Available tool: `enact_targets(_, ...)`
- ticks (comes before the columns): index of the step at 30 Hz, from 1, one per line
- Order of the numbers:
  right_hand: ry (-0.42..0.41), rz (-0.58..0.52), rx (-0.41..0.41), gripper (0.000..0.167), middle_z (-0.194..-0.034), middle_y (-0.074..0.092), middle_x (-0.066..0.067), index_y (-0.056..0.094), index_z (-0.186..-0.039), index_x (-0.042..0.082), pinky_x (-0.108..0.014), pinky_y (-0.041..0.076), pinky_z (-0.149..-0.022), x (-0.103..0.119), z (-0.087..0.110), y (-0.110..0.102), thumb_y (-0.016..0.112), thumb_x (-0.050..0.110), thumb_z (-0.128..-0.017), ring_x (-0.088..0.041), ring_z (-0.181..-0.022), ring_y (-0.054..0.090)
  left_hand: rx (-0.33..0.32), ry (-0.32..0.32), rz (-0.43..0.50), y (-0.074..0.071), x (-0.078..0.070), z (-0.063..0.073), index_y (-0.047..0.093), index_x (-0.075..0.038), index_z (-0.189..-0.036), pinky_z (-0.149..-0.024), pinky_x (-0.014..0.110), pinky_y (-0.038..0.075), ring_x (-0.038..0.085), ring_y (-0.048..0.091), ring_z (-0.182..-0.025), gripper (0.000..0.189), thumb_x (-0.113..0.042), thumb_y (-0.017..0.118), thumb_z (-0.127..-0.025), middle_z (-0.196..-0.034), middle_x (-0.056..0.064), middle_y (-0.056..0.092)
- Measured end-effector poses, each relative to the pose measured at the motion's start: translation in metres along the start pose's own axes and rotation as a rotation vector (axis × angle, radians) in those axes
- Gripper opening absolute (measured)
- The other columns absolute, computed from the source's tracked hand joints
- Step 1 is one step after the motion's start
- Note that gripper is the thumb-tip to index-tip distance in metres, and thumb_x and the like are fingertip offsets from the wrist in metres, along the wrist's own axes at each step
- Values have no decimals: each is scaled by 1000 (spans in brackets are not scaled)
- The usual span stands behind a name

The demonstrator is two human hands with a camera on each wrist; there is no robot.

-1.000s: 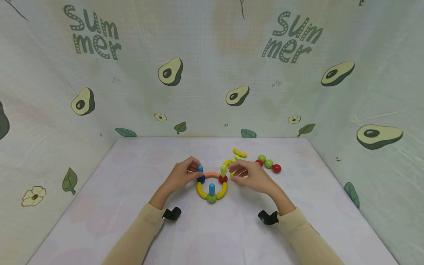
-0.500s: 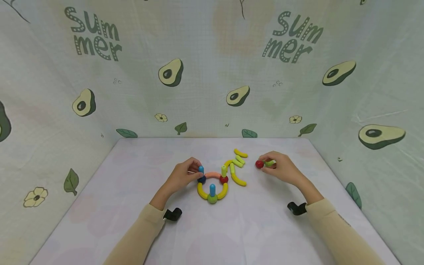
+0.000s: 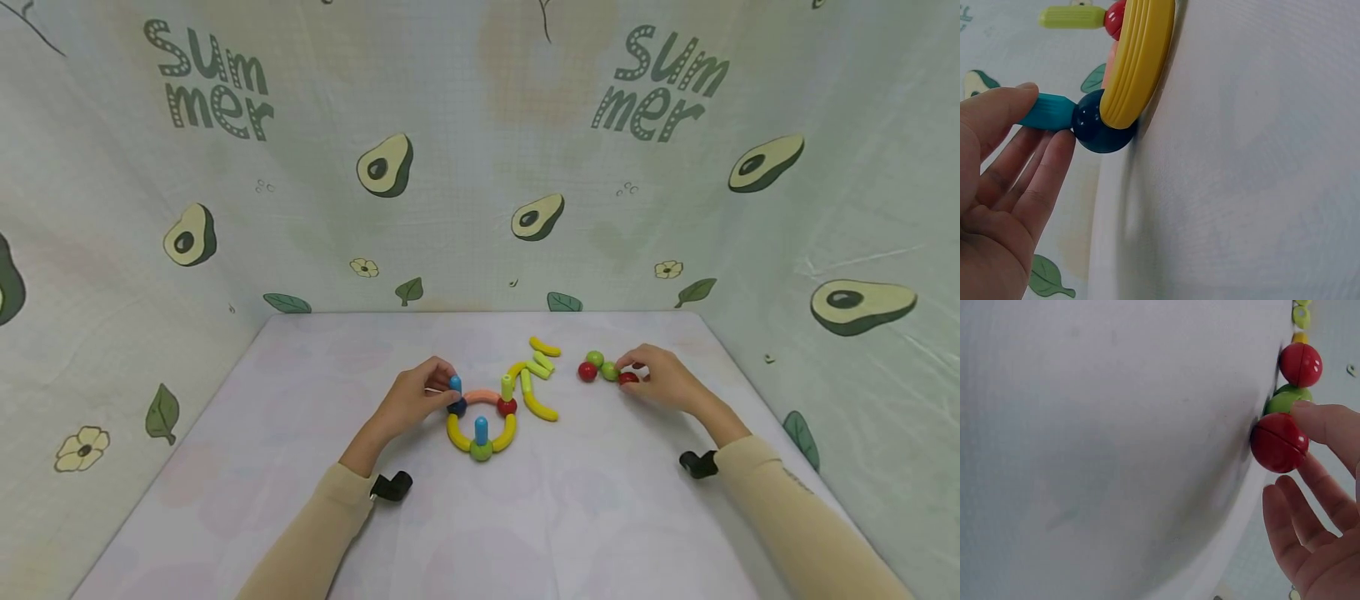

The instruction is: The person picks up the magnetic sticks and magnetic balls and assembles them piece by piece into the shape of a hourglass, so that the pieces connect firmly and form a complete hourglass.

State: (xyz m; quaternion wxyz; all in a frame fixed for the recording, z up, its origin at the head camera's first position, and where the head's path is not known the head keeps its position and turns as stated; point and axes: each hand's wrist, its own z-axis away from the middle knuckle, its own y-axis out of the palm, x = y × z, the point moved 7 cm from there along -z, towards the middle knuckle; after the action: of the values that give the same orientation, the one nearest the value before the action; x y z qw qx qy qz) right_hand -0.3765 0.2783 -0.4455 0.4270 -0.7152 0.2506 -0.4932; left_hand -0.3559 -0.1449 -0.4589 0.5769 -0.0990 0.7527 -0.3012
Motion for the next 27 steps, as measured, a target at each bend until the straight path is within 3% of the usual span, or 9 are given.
enact_targets(6, -2, -20, 28, 30, -115, 71, -14, 73, -116, 3, -47, 63, -86, -4, 3, 1, 83, -1, -88, -33, -105, 69, 1, 5, -1, 0, 0, 0, 65, -20, -117, -96, 37, 61, 15, 71, -107, 26, -20, 81, -97, -110, -4, 71)
enact_targets(16, 1, -9, 35, 28, -113, 74, -11, 74, -117, 4, -46, 63, -86, 4, 6, 0, 83, 2, -90, -30, -101, 72, 5, -1, 1, -1, -1, 1, 65, -20, -117, -95, 38, 61, 16, 71, -107, 25, -20, 81, -97, -110, -4, 72)
enact_targets(20, -13, -33, 10, 29, -115, 74, -10, 73, -119, 6, -47, 63, -89, 20, 3, -1, 82, 3, -91, -29, -102, 72, 1, -11, 0, -1, 0, 0, 65, -21, -117, -95, 38, 61, 16, 71, -107, 25, -21, 81, -97, -110, -4, 72)
enact_targets(27, -38, -85, -73, 34, -121, 73, -11, 72, -125, 6, -47, 64, -89, 72, -6, -1, 83, 9, -93, -28, -103, 72, -6, -15, 0, -2, -1, 1, 66, -21, -117, -95, 39, 61, 16, 70, -106, 23, -22, 80, -98, -110, -4, 73)
